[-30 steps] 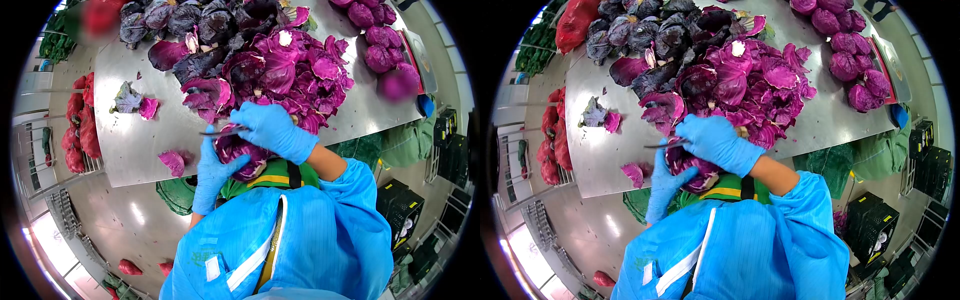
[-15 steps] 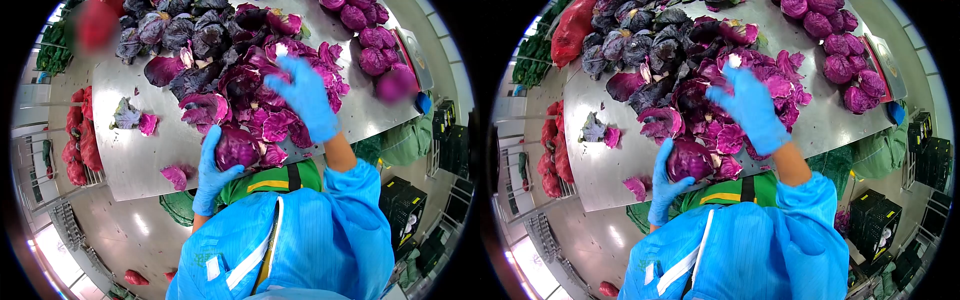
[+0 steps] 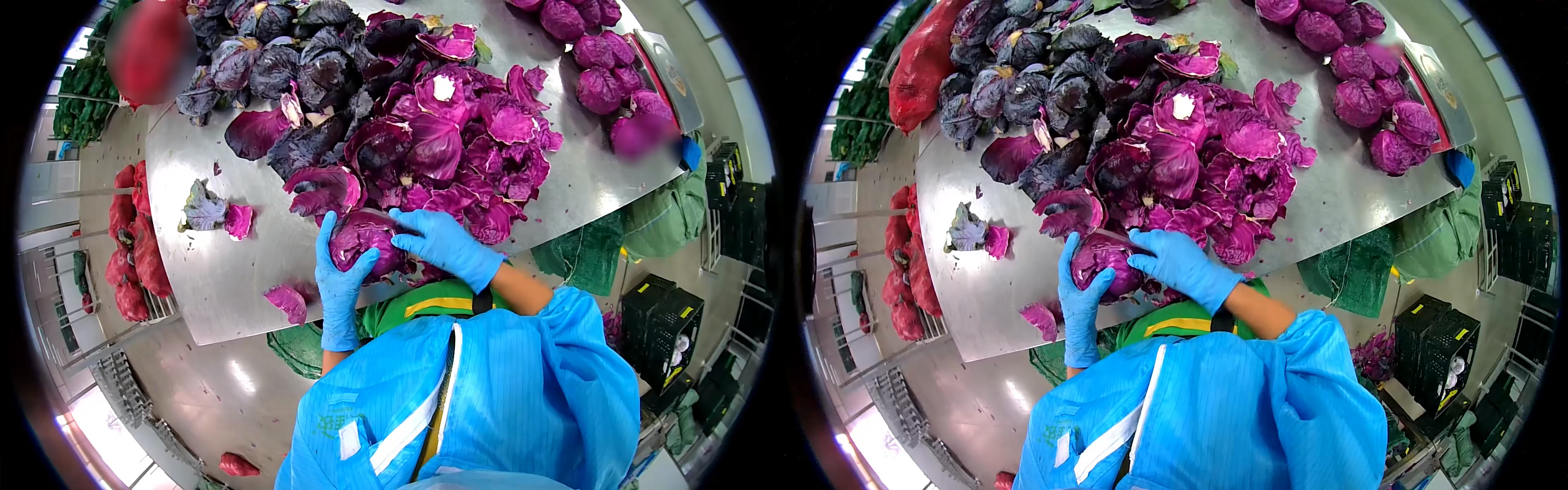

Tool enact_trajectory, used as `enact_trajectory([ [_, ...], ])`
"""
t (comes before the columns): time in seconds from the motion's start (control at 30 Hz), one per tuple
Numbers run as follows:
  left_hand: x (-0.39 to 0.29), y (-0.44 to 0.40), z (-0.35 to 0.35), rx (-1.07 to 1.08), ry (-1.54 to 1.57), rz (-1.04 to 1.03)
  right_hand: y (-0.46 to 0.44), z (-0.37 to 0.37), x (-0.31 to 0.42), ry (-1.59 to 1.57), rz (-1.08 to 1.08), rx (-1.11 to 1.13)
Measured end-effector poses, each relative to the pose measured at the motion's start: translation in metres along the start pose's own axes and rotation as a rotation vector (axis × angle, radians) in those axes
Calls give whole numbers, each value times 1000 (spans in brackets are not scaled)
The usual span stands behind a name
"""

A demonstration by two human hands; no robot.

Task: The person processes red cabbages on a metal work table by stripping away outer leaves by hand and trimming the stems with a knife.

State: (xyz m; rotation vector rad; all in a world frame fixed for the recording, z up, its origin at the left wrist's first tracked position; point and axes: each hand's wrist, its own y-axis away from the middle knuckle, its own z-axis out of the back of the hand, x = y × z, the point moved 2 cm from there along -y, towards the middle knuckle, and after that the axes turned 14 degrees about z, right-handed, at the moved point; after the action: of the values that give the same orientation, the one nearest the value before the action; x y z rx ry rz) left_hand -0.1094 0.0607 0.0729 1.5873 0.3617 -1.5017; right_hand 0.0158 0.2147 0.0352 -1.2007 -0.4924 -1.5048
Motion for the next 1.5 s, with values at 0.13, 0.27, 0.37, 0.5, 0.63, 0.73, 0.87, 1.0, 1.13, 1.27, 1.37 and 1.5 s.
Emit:
enact_trajectory([
  [0.13, 7, -1, -1, -56, -14, -43, 3, -8, 21, 577, 18, 155],
  [0.27, 14, 0, 2, -121, -154, -125, -4, -12, 28, 798, 17, 222],
  [0.37, 13, 2, 0, -97, -22, -75, -6, -5, 6, 936, 55, 207],
  [0.5, 45, -5, 35, 6, 371, -30, -1, 53, -25, 825, -157, 19],
  [0.63, 21, -4, 29, 53, 284, 37, -32, 52, 44, 355, 62, -7],
  [0.73, 15, -6, 20, 103, 258, 60, -44, 28, 39, -26, -16, 175],
  [0.87, 17, -12, 19, 110, 216, 42, -43, 11, 8, 49, 32, 236],
  [1.0, 15, -13, 15, 66, 134, -16, -46, 9, 39, 640, 236, 241],
  [1.13, 14, -14, 22, 20, -141, -121, -47, 14, 61, 970, 406, 229],
  [1.27, 51, -25, 28, 30, -7, -139, -42, -4, 51, 968, 395, 172],
  [1.37, 42, -20, 17, -35, -23, -113, -44, -14, 36, 937, 332, 219],
  [1.5, 51, -21, 11, -103, -33, -113, -57, -9, 24, 703, 203, 282],
])
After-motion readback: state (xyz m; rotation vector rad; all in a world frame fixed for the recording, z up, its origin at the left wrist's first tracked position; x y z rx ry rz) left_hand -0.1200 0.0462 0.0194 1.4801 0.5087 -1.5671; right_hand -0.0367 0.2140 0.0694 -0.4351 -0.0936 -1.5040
